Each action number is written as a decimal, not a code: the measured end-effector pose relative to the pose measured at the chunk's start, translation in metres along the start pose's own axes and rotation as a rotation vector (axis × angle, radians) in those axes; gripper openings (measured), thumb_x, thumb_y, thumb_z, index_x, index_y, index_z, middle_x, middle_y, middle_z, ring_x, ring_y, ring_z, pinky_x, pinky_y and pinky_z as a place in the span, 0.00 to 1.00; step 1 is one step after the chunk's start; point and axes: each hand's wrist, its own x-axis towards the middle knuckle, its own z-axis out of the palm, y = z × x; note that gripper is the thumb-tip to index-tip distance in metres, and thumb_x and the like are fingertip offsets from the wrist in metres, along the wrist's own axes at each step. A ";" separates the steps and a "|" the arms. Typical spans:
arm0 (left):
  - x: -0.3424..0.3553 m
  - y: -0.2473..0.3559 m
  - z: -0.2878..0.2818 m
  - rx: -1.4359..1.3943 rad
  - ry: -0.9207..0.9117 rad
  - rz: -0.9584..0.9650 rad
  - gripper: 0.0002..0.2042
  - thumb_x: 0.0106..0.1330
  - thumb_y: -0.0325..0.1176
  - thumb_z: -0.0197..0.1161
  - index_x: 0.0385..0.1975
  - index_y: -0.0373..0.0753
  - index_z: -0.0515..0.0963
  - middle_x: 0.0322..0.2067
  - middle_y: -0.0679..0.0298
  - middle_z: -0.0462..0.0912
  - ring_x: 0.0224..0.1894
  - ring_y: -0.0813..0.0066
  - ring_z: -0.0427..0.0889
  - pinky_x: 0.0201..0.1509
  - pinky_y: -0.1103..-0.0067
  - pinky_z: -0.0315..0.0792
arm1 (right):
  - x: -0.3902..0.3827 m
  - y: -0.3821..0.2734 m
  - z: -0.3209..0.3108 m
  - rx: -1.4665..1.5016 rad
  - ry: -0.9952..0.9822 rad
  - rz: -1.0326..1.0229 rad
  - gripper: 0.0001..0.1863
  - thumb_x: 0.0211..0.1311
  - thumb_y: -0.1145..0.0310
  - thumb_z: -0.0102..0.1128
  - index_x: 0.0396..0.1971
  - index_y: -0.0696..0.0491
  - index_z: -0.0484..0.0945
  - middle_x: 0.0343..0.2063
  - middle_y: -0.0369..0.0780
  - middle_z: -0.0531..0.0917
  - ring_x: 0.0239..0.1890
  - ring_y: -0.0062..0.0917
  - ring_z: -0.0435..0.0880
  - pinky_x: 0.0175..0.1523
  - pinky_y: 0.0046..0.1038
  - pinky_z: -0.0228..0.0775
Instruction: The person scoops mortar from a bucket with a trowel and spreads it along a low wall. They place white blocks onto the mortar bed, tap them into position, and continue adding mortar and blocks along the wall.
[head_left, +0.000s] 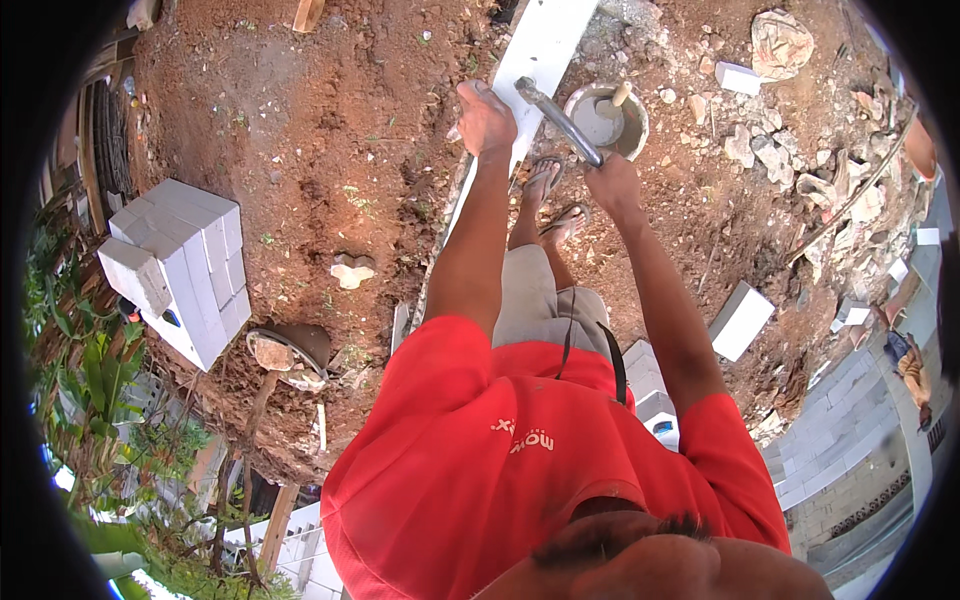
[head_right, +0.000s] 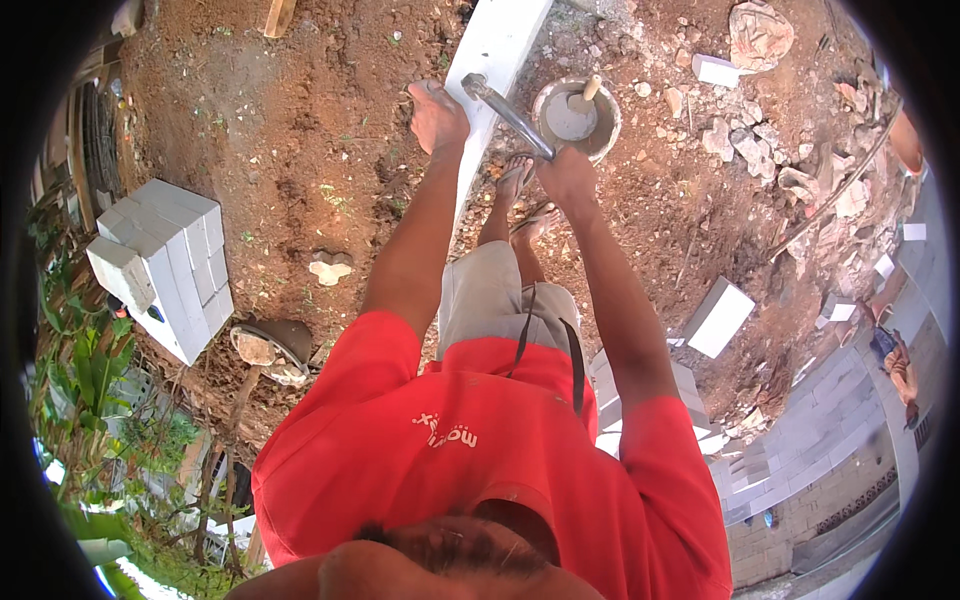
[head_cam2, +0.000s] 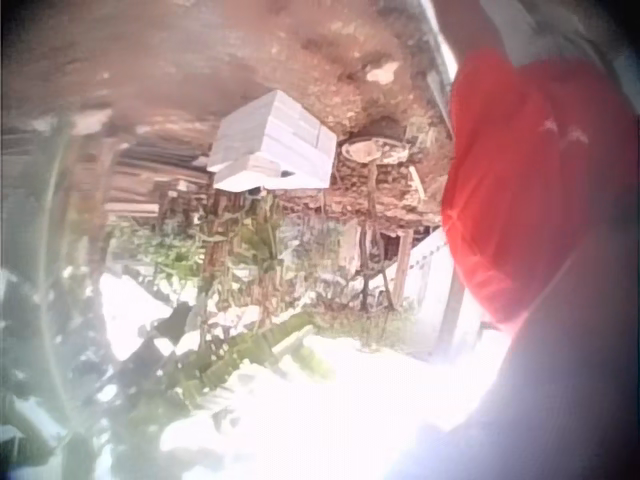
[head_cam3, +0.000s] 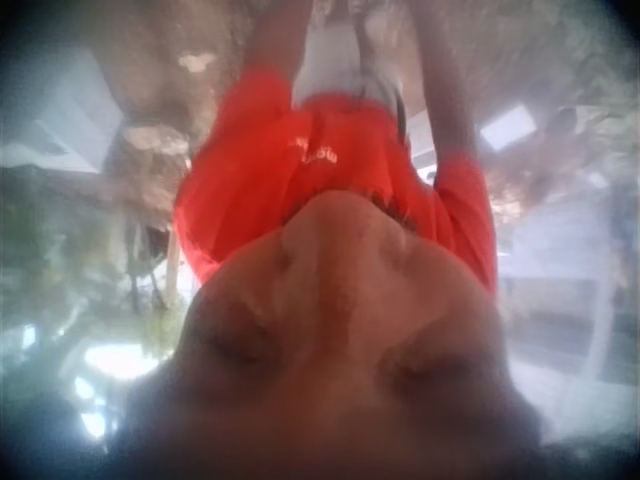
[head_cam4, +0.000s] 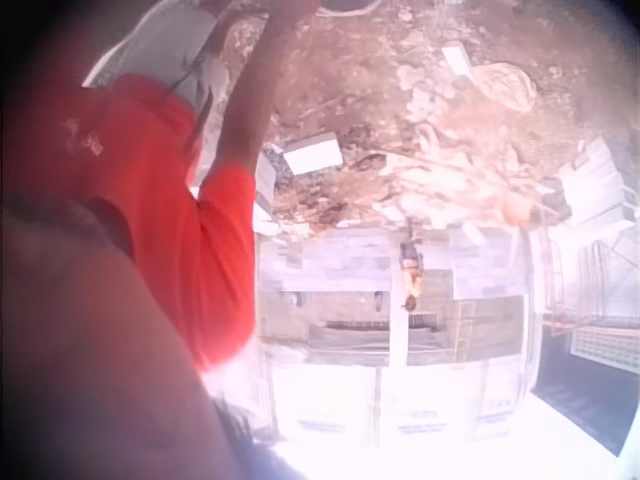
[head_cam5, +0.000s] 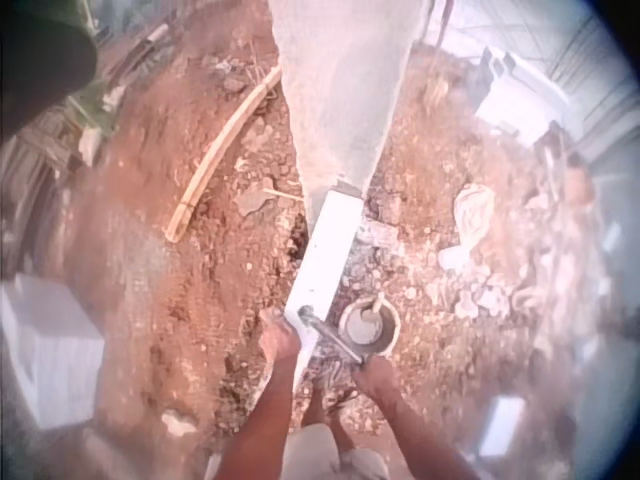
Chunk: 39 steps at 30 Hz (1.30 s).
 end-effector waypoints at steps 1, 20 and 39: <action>0.003 0.002 -0.001 -0.002 -0.002 0.015 0.12 0.80 0.41 0.48 0.53 0.42 0.62 0.50 0.45 0.82 0.46 0.35 0.84 0.52 0.48 0.74 | 0.003 -0.005 -0.005 -0.105 -0.013 0.032 0.20 0.63 0.54 0.67 0.37 0.60 0.88 0.33 0.58 0.87 0.40 0.53 0.89 0.48 0.51 0.79; 0.036 0.081 0.032 0.236 -0.046 0.446 0.31 0.80 0.58 0.46 0.81 0.62 0.56 0.66 0.46 0.66 0.70 0.50 0.65 0.77 0.51 0.52 | 0.080 -0.075 -0.103 0.683 0.303 -0.238 0.20 0.75 0.54 0.65 0.47 0.59 0.83 0.26 0.36 0.83 0.28 0.19 0.78 0.34 0.29 0.71; 0.040 0.082 0.028 0.195 -0.073 0.495 0.31 0.80 0.55 0.49 0.80 0.60 0.57 0.71 0.46 0.63 0.70 0.46 0.65 0.75 0.51 0.54 | 0.098 -0.071 -0.080 0.384 0.297 -0.098 0.37 0.71 0.35 0.58 0.41 0.62 0.86 0.26 0.57 0.86 0.36 0.53 0.89 0.44 0.46 0.79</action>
